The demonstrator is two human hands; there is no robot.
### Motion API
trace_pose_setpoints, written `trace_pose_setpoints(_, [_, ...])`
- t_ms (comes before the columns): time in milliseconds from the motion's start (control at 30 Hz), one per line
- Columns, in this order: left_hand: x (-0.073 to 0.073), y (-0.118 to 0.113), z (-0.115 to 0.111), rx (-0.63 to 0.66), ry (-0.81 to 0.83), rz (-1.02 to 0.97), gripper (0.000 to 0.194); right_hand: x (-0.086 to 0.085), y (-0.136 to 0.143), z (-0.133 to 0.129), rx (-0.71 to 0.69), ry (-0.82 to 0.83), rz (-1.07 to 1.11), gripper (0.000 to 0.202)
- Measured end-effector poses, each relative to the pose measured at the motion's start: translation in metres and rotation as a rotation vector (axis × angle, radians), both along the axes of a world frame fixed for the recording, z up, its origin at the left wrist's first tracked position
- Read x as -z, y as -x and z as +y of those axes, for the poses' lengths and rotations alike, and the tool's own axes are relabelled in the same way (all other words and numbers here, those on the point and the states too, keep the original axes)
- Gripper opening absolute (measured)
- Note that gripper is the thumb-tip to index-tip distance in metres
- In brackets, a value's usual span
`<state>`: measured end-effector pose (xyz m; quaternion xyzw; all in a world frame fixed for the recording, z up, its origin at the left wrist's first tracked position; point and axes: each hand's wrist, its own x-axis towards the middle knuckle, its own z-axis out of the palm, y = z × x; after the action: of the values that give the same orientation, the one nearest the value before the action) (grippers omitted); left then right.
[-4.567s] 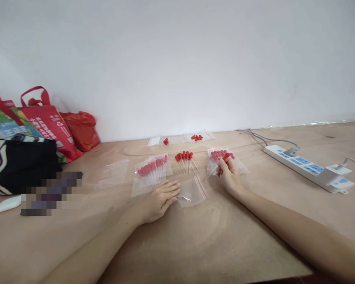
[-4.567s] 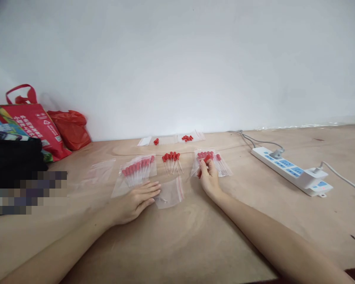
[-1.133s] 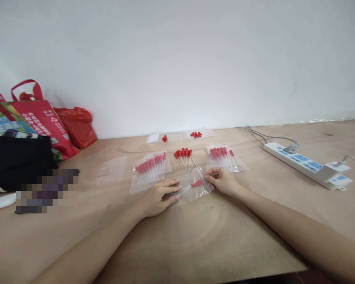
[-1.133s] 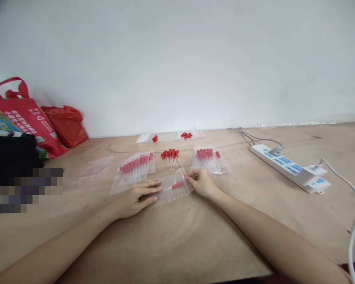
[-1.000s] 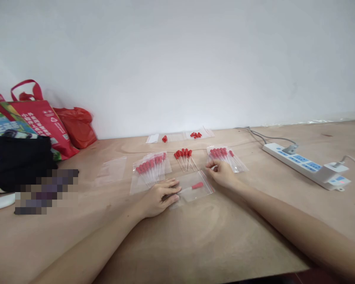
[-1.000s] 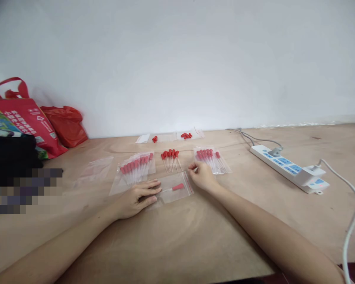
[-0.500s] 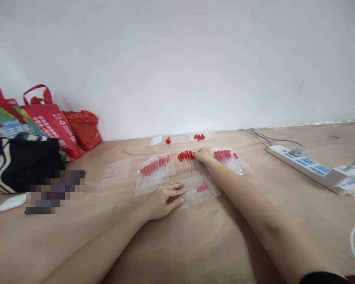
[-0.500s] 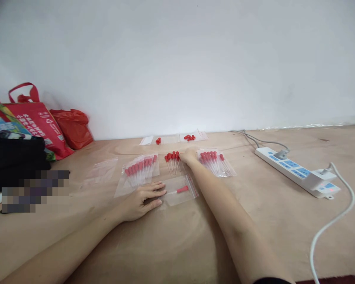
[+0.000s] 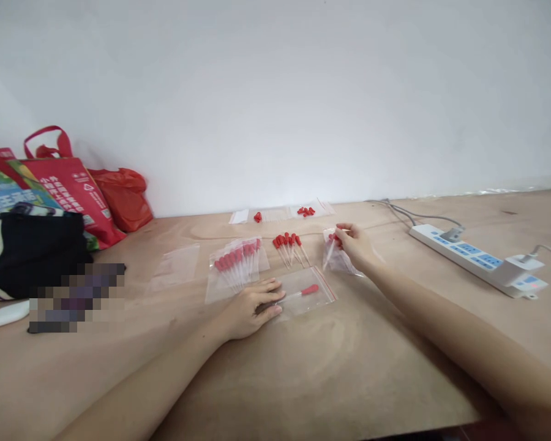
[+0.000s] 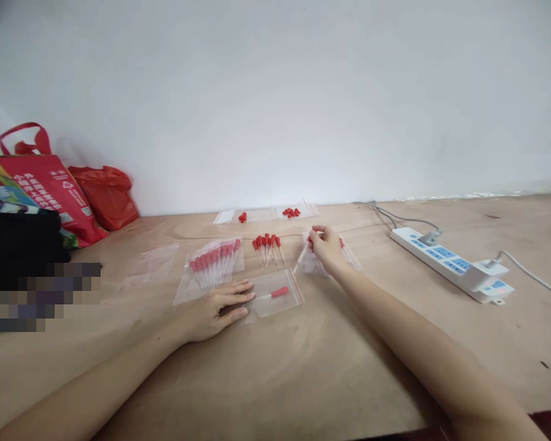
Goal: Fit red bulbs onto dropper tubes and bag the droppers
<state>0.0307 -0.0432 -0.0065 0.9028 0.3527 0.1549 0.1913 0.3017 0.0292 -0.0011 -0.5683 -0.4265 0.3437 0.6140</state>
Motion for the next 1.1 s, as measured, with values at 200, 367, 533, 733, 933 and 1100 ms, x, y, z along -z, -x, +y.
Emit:
trace_pose_setpoints(200, [0.0,0.0,0.001,0.006,-0.005,-0.003,0.036,0.02,-0.011,-0.026,0.015,-0.076,0.057,0.028])
trace_pose_setpoints(367, [-0.001,-0.001,-0.001,0.0,0.005,0.002,0.035,0.022,-0.002,-0.026,0.007,-0.078,0.097,0.03])
trace_pose_setpoints(533, [-0.003,-0.002,-0.002,-0.011,-0.014,-0.004,0.04,0.023,0.009,-0.036,-0.068,0.019,0.278,0.022])
trace_pose_setpoints(733, [-0.004,-0.003,-0.004,-0.02,-0.029,0.024,0.048,0.019,0.022,-0.058,-0.38,0.055,0.313,0.03])
trace_pose_setpoints(933, [-0.005,-0.003,-0.003,-0.017,-0.032,0.004,0.047,0.019,0.019,-0.059,-0.534,0.087,0.213,0.034])
trace_pose_setpoints(1100, [-0.004,-0.003,-0.003,-0.01,-0.025,0.001,0.046,0.019,0.015,-0.056,-0.492,0.126,0.217,0.035])
